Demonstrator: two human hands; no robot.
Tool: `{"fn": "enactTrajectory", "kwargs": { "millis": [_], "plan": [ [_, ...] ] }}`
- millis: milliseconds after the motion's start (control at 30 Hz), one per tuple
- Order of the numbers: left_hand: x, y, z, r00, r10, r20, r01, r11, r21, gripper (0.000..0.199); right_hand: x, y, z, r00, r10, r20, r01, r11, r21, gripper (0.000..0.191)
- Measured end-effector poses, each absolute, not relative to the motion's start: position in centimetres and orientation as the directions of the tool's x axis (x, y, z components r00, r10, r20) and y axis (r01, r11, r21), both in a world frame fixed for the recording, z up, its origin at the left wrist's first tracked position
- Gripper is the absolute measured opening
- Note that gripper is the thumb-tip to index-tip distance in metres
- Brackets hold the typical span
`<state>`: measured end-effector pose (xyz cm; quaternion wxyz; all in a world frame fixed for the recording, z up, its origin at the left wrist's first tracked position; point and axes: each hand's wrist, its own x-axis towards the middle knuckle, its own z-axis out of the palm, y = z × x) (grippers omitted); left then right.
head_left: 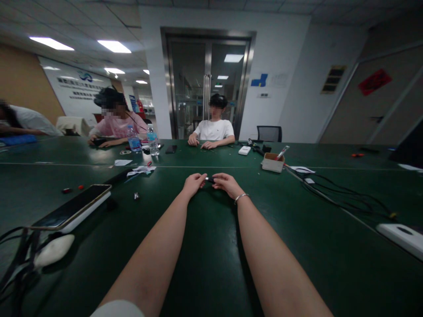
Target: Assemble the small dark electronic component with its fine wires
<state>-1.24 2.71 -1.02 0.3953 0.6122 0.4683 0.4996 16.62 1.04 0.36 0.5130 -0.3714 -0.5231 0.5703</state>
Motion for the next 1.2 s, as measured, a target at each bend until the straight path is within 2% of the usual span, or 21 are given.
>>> {"fn": "enactTrajectory", "kwargs": {
  "millis": [233, 500, 1200],
  "plan": [
    [-1.3, 2.8, -1.0, 0.019, 0.957, 0.289, 0.072, -0.289, 0.955, 0.033, 16.4, 1.5, 0.0, -0.195, 0.973, 0.127, -0.148, 0.099, -0.984, 0.018],
    [-1.0, 1.9, 0.0, 0.066, 0.973, 0.222, -0.059, -0.219, 0.974, 0.030, 16.2, 1.7, -0.3, -0.175, 0.964, 0.200, 0.004, 0.204, -0.979, 0.023],
    [-1.2, 2.6, -0.8, 0.045, 0.964, 0.263, 0.066, -0.265, 0.962, 0.032, 16.4, 2.6, -0.8, -0.197, 0.949, 0.248, 0.140, 0.277, -0.951, 0.032]
  ]
}}
